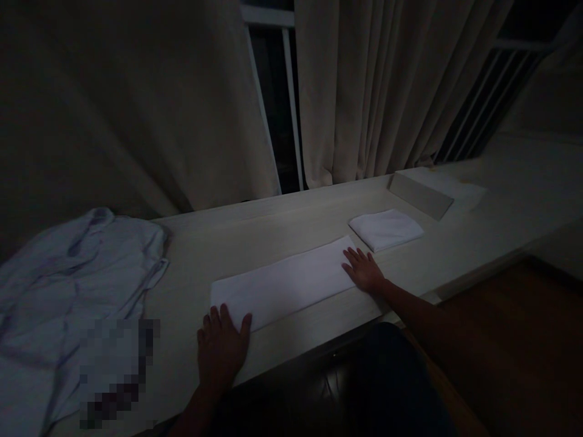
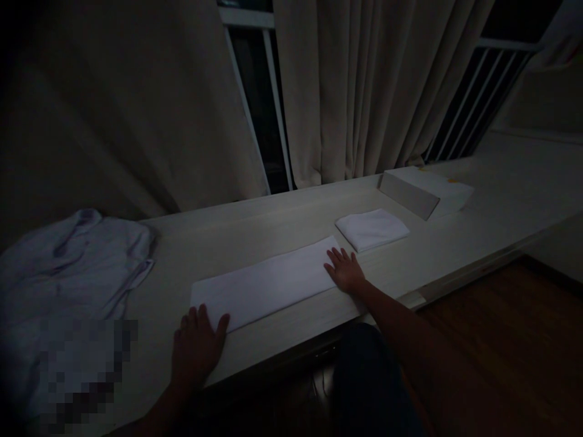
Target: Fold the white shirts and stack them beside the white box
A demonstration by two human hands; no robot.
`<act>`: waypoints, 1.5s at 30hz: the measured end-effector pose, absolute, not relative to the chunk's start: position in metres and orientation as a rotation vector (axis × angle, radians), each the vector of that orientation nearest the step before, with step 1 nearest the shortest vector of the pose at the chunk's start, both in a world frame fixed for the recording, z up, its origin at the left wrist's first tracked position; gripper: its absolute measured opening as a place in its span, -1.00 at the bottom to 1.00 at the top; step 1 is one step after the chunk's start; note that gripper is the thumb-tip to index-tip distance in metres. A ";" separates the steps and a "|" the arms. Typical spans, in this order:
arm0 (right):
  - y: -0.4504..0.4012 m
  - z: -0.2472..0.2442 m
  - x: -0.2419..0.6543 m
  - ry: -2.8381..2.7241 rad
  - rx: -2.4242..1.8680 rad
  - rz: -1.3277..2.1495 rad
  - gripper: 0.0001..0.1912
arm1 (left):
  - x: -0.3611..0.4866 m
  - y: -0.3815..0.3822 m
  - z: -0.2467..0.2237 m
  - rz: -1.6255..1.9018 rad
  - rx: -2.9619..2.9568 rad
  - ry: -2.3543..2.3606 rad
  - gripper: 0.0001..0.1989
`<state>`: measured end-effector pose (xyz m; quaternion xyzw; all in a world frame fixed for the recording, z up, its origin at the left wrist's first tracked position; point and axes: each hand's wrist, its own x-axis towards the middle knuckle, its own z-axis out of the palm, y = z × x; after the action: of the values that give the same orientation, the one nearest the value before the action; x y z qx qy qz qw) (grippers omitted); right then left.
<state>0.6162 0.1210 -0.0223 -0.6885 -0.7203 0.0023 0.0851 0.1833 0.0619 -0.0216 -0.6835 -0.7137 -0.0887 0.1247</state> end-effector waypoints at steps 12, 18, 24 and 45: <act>0.125 -0.008 0.603 -2.168 -2.095 -0.077 -0.29 | 0.184 0.059 -0.018 -0.333 -2.000 -2.109 -0.14; 0.104 0.010 0.473 -2.368 -1.703 -0.012 -0.27 | 0.184 0.058 -0.017 -0.292 -2.010 -2.045 -0.15; 0.075 0.008 0.330 -2.479 -1.356 0.023 -0.34 | 0.179 0.060 -0.022 -0.215 -2.064 -2.036 -0.29; 0.120 -0.015 0.631 -2.176 -2.053 0.103 -0.22 | 0.184 0.062 -0.020 -0.220 -2.054 -2.027 -0.12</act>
<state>0.6306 0.1196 -0.0151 -0.6839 -0.7250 0.0344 0.0740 0.1841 0.0615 -0.0201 -0.7042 -0.6951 -0.0756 0.1234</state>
